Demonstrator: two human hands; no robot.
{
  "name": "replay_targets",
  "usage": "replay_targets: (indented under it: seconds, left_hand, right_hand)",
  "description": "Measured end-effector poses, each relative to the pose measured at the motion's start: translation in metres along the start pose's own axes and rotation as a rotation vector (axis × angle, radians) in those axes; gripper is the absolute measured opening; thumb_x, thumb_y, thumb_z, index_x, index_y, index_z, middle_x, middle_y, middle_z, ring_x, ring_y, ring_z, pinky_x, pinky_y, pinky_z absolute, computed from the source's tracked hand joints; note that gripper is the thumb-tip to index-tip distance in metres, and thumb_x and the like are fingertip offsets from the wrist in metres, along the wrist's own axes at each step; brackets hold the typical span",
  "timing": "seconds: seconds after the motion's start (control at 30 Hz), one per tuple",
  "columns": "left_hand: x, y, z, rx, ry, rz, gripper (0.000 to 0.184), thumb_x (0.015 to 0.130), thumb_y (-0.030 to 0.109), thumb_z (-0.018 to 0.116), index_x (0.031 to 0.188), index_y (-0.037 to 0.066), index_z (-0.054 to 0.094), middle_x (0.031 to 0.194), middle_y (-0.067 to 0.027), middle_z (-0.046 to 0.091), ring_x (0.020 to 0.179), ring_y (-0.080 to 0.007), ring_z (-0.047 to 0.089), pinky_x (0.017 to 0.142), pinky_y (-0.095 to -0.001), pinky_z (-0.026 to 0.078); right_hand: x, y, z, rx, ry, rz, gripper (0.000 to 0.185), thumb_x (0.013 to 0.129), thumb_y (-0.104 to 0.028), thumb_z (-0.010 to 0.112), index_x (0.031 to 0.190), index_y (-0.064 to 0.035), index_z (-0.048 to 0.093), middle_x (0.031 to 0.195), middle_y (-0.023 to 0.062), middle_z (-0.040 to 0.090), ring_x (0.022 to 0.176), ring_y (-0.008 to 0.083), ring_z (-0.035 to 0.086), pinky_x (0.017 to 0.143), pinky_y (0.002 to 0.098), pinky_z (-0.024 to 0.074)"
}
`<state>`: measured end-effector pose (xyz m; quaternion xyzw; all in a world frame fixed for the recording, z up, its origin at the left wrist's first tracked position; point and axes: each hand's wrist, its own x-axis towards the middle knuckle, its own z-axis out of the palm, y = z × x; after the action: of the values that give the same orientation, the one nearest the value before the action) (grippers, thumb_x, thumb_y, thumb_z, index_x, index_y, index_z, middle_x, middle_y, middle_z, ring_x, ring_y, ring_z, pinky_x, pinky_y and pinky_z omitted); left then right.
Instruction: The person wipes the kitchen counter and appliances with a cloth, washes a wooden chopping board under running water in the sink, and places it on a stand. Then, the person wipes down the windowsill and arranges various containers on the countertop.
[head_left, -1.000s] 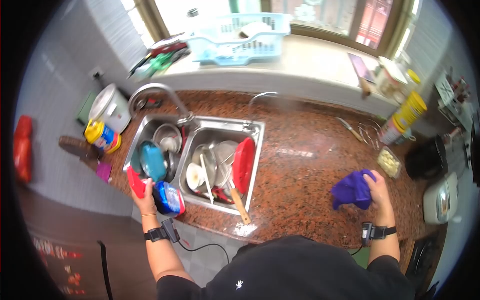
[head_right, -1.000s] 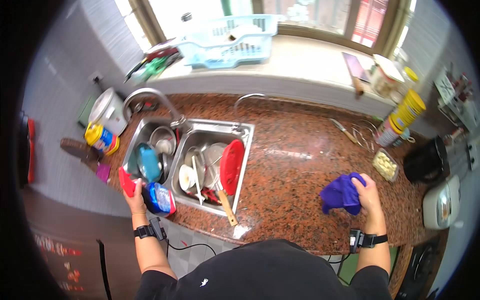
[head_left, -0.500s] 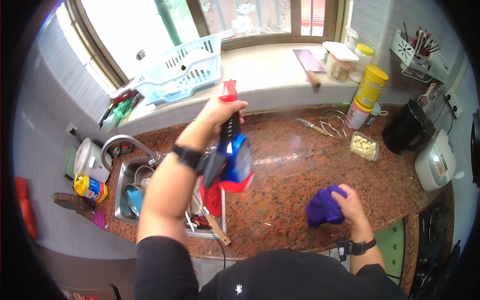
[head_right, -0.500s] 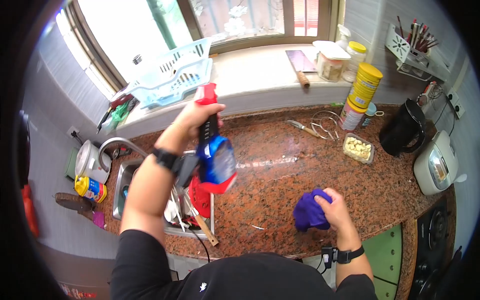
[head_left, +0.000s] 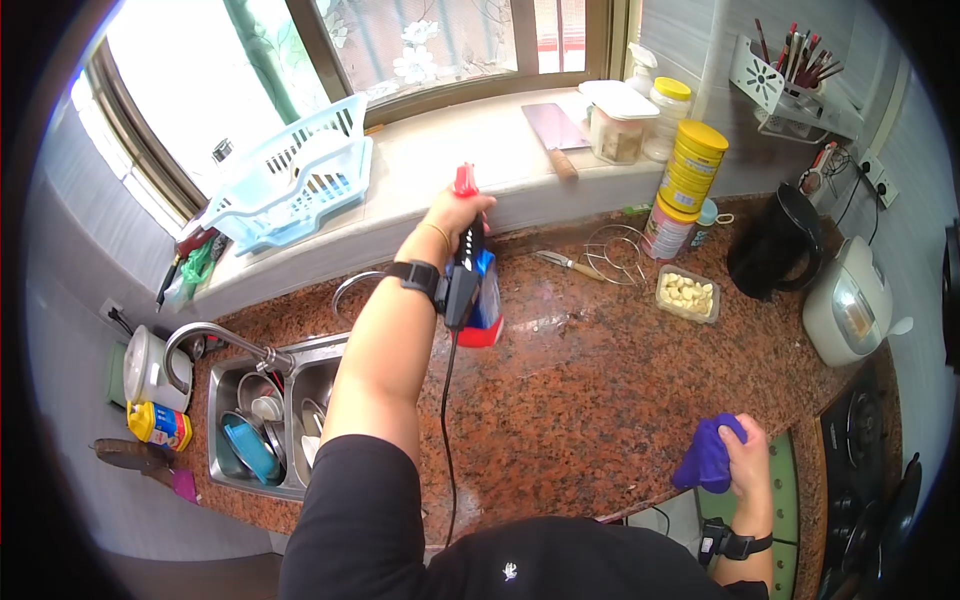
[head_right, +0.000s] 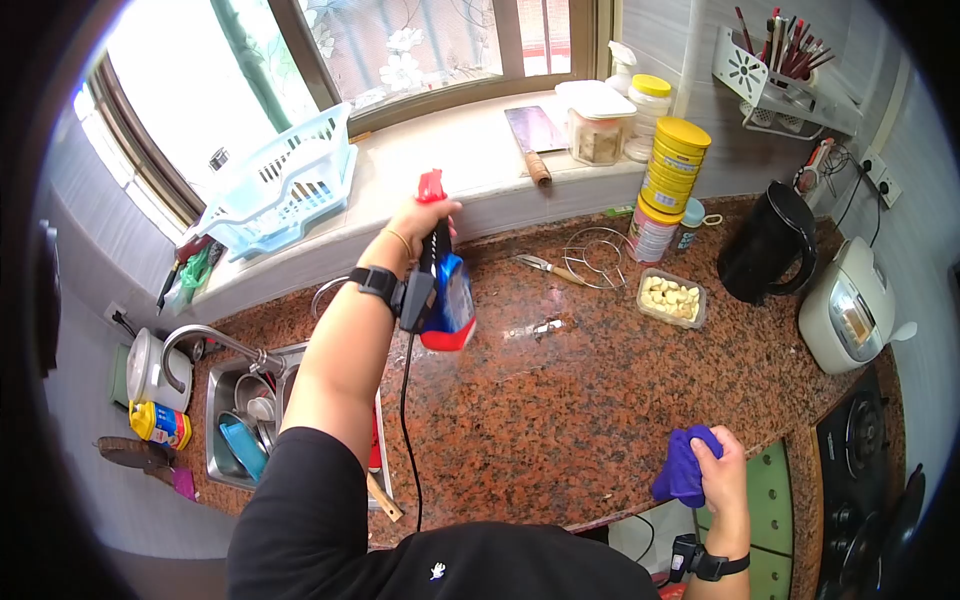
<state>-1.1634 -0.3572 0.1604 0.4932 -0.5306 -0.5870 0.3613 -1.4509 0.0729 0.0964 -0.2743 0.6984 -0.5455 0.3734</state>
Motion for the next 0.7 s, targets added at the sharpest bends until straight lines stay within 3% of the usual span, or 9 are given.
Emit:
replay_targets:
  seconds: [0.23, 0.4, 0.53, 0.57, 0.63, 0.7]
  left_hand:
    - [-0.038, -0.043, 0.010, -0.075, 0.023, -0.125, 0.023, 0.073, -0.001, 0.065, 0.086, 0.006, 0.047, 0.063, -0.0066, 0.052, 0.047, -0.0186, 0.053, 0.043, -0.0318, 0.047]
    - [-0.060, -0.047, -0.009, -0.110, 0.179, 0.044, 0.021, 0.075, 0.007, 0.068, 0.084, 0.006, 0.049, 0.065, -0.0048, 0.052, 0.052, -0.0170, 0.055, 0.048, -0.0308, 0.049]
    - [-0.139, -0.032, -0.030, 0.031, 0.148, 0.322, 0.056, 0.073, 0.010, 0.073, 0.119, 0.005, 0.042, 0.077, -0.0039, 0.055, 0.061, -0.0136, 0.057, 0.053, -0.0284, 0.049]
    - [-0.168, -0.026, -0.040, 0.093, 0.182, 0.357, 0.074, 0.072, 0.012, 0.073, 0.134, 0.008, 0.032, 0.086, -0.0056, 0.057, 0.062, -0.0135, 0.058, 0.058, -0.0296, 0.051]
    - [-0.239, -0.022, -0.060, -0.160, 0.242, 0.428, 0.055, 0.074, 0.013, 0.071, 0.122, 0.003, 0.045, 0.079, -0.0044, 0.058, 0.062, -0.0133, 0.058, 0.057, -0.0294, 0.050]
    - [-0.311, -0.012, -0.101, -0.120, 0.375, 0.298, 0.027, 0.076, 0.013, 0.069, 0.098, 0.001, 0.058, 0.071, -0.0032, 0.059, 0.061, -0.0144, 0.060, 0.056, -0.0294, 0.050]
  right_hand:
    - [0.020, 0.010, 0.031, -0.180, -0.159, -0.083, 0.006, 0.080, -0.005, 0.062, 0.080, -0.0018, 0.057, 0.072, -0.0018, 0.053, 0.067, 0.0057, 0.049, 0.061, 0.0220, 0.0416]
    - [0.024, 0.004, 0.044, -0.189, -0.300, -0.088, 0.006, 0.078, -0.004, 0.062, 0.080, -0.0009, 0.058, 0.072, 0.0001, 0.054, 0.067, 0.0076, 0.050, 0.061, 0.0235, 0.0415]
    - [0.042, 0.009, 0.052, -0.331, -0.385, -0.277, 0.008, 0.081, -0.006, 0.060, 0.085, -0.0001, 0.057, 0.077, 0.0013, 0.055, 0.072, 0.0088, 0.050, 0.067, 0.0242, 0.0418]
    - [0.044, 0.006, 0.057, -0.325, -0.425, -0.270, 0.008, 0.081, -0.007, 0.060, 0.085, -0.0001, 0.057, 0.077, 0.0012, 0.054, 0.073, 0.0089, 0.050, 0.067, 0.0243, 0.0416]
    - [0.059, 0.021, 0.063, -0.301, -0.486, -0.226, 0.008, 0.083, -0.008, 0.058, 0.084, -0.0005, 0.056, 0.076, 0.0011, 0.053, 0.072, 0.0089, 0.049, 0.067, 0.0243, 0.0412]
    - [0.057, 0.018, 0.075, -0.362, -0.537, -0.290, 0.008, 0.084, -0.009, 0.057, 0.084, -0.0010, 0.056, 0.076, 0.0007, 0.053, 0.071, 0.0083, 0.048, 0.067, 0.0241, 0.0407]
